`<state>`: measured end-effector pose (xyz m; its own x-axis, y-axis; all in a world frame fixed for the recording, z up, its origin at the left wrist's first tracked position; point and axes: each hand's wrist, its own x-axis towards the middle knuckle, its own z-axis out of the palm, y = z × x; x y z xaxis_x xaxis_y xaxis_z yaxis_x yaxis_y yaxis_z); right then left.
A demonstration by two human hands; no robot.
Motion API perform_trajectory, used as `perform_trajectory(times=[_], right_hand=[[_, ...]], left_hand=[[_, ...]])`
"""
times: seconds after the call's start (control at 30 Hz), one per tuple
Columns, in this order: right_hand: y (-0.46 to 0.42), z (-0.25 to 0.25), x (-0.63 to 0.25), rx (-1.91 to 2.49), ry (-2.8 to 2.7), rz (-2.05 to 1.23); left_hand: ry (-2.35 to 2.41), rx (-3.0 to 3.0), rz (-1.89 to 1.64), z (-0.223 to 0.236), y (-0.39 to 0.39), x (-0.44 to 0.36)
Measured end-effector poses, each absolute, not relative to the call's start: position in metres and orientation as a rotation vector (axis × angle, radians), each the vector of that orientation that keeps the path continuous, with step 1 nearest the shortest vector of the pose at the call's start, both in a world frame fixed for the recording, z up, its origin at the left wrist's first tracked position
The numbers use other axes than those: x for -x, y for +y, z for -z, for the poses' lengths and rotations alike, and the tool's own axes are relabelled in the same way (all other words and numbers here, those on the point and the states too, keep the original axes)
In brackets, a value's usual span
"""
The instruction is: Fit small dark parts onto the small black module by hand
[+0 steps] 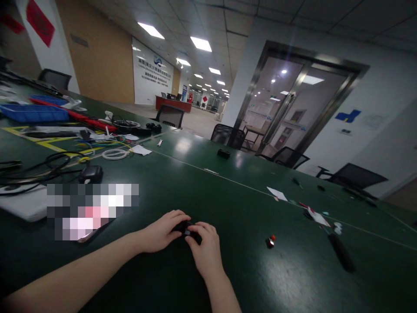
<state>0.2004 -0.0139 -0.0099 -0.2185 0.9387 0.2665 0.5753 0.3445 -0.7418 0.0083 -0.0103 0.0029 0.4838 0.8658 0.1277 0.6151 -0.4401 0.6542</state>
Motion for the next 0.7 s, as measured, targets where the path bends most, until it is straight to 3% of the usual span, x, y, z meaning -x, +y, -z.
perform_trajectory(times=[0.7], right_hand=[[-0.0143,0.0081,-0.2042,1.336,-1.841,-0.765]], left_hand=[[1.220,-2.172,-0.622,0.0017,-0.0089,-0.0071]])
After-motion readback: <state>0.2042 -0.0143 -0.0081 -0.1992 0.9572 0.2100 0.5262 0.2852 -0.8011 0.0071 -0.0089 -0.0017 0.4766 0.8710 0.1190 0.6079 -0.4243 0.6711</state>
